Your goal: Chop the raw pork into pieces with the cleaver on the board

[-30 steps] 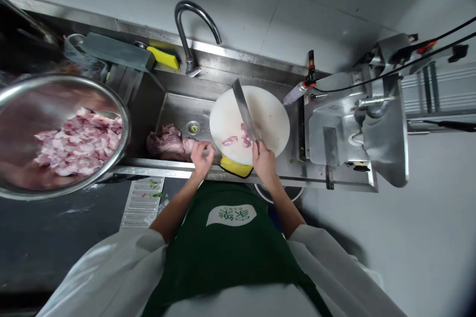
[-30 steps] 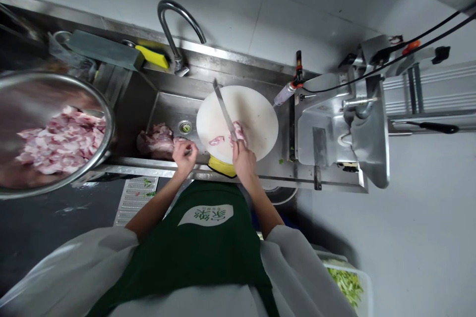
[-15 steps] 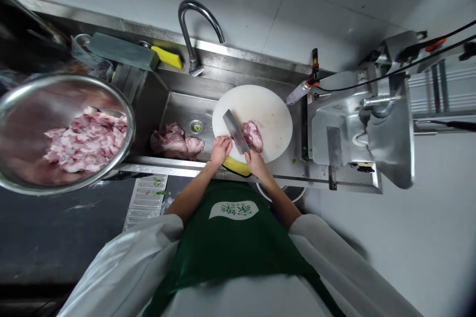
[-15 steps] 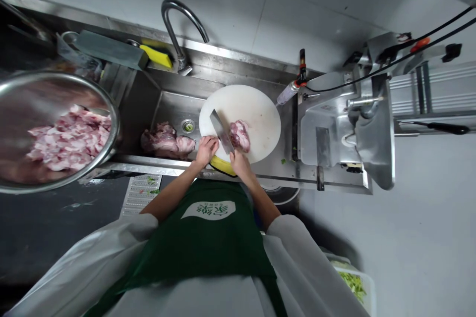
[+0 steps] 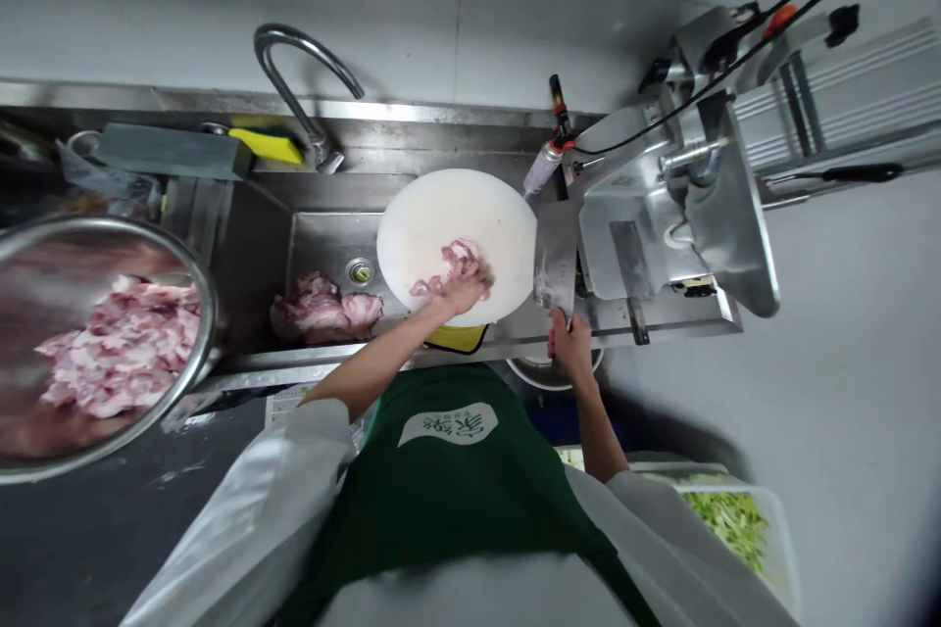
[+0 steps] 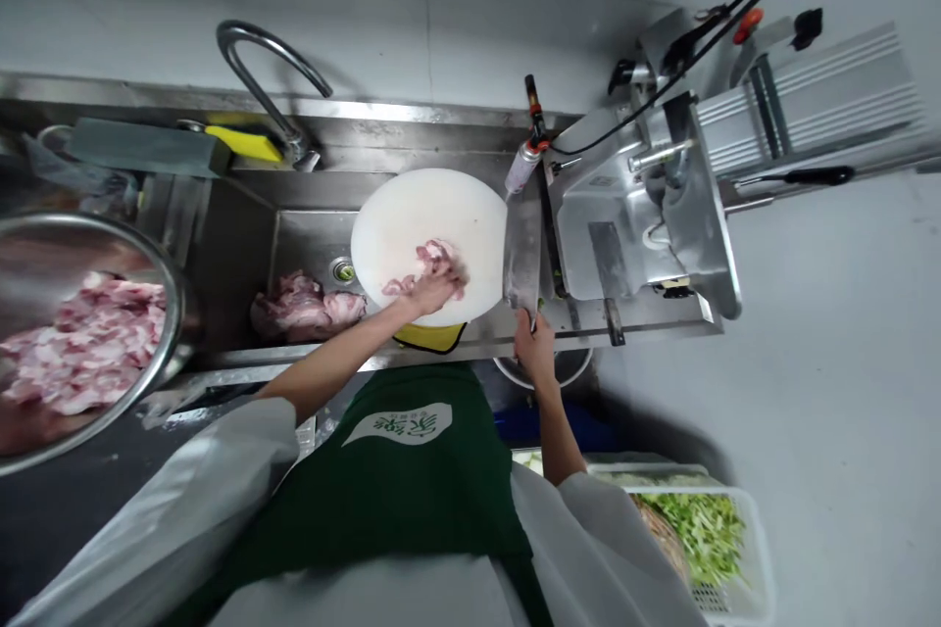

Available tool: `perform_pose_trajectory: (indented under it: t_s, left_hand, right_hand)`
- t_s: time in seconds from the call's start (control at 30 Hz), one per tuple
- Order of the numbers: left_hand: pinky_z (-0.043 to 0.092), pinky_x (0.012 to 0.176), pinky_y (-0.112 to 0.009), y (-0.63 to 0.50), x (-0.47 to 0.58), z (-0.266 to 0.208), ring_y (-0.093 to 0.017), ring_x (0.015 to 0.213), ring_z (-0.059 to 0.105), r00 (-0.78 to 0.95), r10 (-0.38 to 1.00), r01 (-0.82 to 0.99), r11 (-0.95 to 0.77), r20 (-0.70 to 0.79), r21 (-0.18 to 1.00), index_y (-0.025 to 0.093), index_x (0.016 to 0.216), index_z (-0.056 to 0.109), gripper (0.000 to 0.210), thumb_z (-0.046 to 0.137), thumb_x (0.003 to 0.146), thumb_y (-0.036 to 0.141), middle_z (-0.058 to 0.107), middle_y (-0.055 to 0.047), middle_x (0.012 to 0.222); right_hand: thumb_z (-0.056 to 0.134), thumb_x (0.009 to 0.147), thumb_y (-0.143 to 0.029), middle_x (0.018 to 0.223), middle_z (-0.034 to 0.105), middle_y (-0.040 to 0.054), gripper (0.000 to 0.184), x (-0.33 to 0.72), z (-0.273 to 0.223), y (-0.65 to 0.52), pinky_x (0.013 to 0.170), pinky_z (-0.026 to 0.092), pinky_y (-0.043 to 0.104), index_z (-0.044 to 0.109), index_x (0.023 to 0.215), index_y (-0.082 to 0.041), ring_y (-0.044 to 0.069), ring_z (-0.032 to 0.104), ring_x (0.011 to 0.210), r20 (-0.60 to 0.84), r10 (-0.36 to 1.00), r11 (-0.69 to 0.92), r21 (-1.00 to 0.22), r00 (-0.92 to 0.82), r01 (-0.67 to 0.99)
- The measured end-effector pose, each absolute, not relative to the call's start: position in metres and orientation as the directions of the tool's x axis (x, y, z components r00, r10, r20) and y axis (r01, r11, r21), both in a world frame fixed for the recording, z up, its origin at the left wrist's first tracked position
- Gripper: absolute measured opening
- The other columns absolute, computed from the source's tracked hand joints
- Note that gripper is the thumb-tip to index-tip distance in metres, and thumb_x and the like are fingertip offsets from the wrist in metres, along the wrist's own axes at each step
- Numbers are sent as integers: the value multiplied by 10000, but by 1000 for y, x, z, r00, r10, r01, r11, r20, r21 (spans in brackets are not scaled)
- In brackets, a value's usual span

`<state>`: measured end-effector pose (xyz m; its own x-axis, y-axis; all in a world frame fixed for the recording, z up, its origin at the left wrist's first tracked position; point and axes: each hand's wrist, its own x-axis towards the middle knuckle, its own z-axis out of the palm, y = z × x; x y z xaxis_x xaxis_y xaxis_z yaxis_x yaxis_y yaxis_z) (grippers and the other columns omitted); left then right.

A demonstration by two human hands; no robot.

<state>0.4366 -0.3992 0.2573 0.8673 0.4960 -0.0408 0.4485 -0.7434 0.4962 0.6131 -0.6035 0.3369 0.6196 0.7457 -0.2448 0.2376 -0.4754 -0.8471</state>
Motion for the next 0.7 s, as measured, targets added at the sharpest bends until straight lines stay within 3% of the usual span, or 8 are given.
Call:
perform_pose_trajectory:
  t_s: [0.07, 0.17, 0.27, 0.33, 0.43, 0.53, 0.7]
  left_hand:
    - [258, 1137, -615, -386, 447, 259, -364, 1279, 479, 887, 446, 441, -740, -121, 508, 196, 956, 790, 261, 622, 800, 72, 719, -153, 1116]
    - [320, 1084, -599, -360, 439, 259, -360, 1186, 536, 827, 562, 417, -604, -8, 680, 174, 871, 786, 99, 727, 791, 168, 731, -151, 1037]
    - [472, 928, -462, -329, 419, 267, -256, 888, 622, 584, 804, 242, -304, 112, 922, 143, 872, 765, 220, 787, 807, 352, 732, -100, 874]
    - [511, 761, -340, -310, 404, 280, -179, 702, 601, 391, 917, 52, -111, 82, 992, 143, 836, 741, 351, 819, 771, 479, 710, -50, 756]
    - [493, 623, -240, -289, 381, 309, -123, 609, 592, 215, 976, -161, 9, 26, 987, 151, 841, 705, 458, 869, 695, 552, 693, -2, 706]
    - [496, 589, -213, -278, 359, 340, -93, 598, 591, 141, 988, -232, -27, 61, 972, 160, 854, 678, 448, 886, 705, 528, 685, 23, 713]
    - [544, 645, -238, -277, 346, 382, -91, 665, 617, 135, 981, -321, -89, 138, 943, 159, 863, 693, 400, 869, 768, 505, 720, 5, 781]
  right_hand:
    - [510, 945, -610, 465, 451, -88, 412, 617, 345, -613, 394, 354, 248, 601, 965, -209, 126, 435, 366, -255, 687, -470, -870, 680, 148]
    - [541, 922, -607, 453, 437, -88, 406, 617, 350, -628, 387, 346, 253, 599, 949, -206, 129, 425, 359, -274, 633, -459, -886, 724, 66]
    - [515, 933, -598, 482, 467, -65, 398, 614, 346, -642, 421, 359, 271, 598, 925, -210, 142, 450, 392, -309, 622, -509, -858, 720, 71]
    - [480, 963, -565, 526, 519, -36, 377, 611, 343, -649, 486, 386, 278, 603, 896, -215, 159, 503, 464, -301, 659, -556, -812, 689, 178]
    - [456, 998, -458, 671, 642, 30, 320, 602, 342, -648, 623, 411, 279, 618, 875, -211, 188, 601, 640, -285, 775, -577, -683, 564, 448]
    - [444, 1027, -382, 813, 714, 73, 290, 581, 344, -630, 715, 397, 278, 643, 922, -199, 211, 653, 780, -362, 872, -486, -554, 330, 676]
    - [415, 1076, -372, 1000, 764, 88, 307, 530, 334, -580, 775, 386, 260, 674, 1043, -211, 214, 690, 926, -472, 881, -305, -543, 15, 782]
